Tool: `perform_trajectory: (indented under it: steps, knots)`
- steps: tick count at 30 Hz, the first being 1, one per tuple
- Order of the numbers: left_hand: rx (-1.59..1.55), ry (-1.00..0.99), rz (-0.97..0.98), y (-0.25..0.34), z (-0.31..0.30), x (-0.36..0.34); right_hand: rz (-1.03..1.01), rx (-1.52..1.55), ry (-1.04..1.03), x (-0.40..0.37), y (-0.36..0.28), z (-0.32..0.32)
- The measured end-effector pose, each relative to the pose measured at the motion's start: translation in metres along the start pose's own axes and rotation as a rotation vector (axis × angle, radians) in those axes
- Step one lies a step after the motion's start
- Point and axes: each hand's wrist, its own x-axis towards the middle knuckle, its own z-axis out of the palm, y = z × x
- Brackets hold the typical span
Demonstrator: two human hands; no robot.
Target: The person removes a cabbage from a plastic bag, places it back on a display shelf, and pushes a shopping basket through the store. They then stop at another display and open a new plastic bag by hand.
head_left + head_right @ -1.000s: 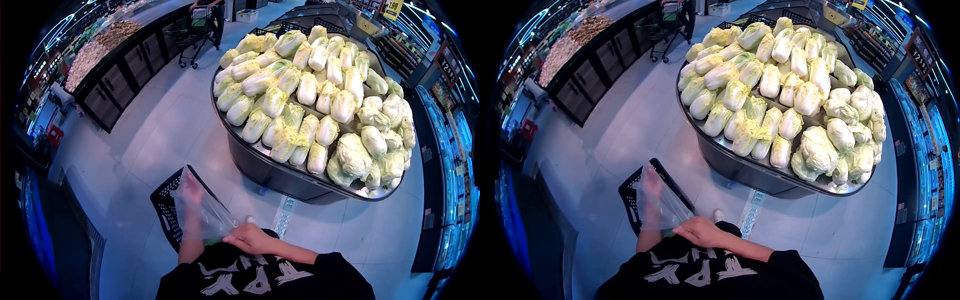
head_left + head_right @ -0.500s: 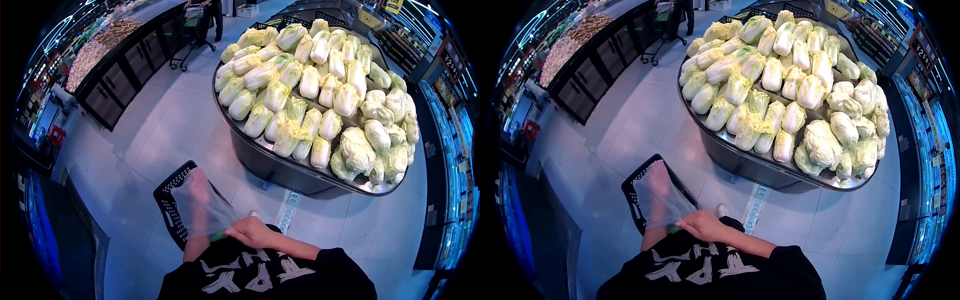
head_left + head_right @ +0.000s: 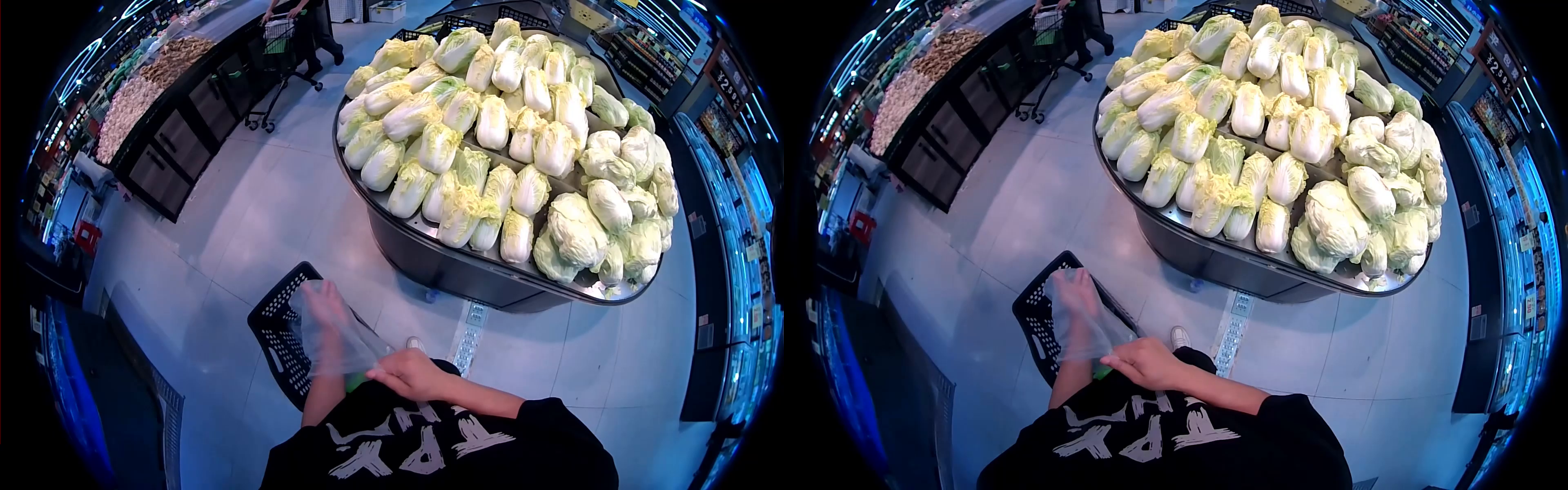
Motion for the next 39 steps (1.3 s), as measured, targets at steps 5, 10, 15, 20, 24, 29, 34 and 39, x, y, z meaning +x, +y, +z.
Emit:
perform_trajectory:
  steps: [5,10,15,20,24,29,34,39]
  knots:
    - [-0.157,-0.027,-0.067,-0.002,-0.018,0.012,0.07,0.044,0.037,-0.002,0.002,-0.005]
    - [-0.179,-0.055,-0.255,0.002,-0.023,0.016,0.099,0.12,0.093,-0.005,0.005,-0.005]
    - [0.233,-0.065,-0.282,-0.007,-0.028,0.018,0.24,0.142,0.211,-0.004,0.003,-0.006]
    - [0.982,-0.404,0.232,-0.027,-0.052,0.001,0.37,0.08,0.202,0.0,-0.004,-0.011]
    - [1.16,-0.224,0.04,-0.001,-0.024,-0.027,0.298,0.076,0.291,-0.005,0.002,-0.008]
    - [1.215,-0.174,0.133,0.004,-0.039,-0.035,0.181,0.155,0.246,-0.006,-0.015,-0.011]
    - [0.742,-0.325,0.006,-0.023,-0.09,-0.017,-0.004,0.138,0.201,-0.003,-0.014,-0.005]
    - [0.982,-0.341,0.137,-0.002,-0.038,-0.047,0.076,0.065,0.16,-0.005,-0.013,-0.002]
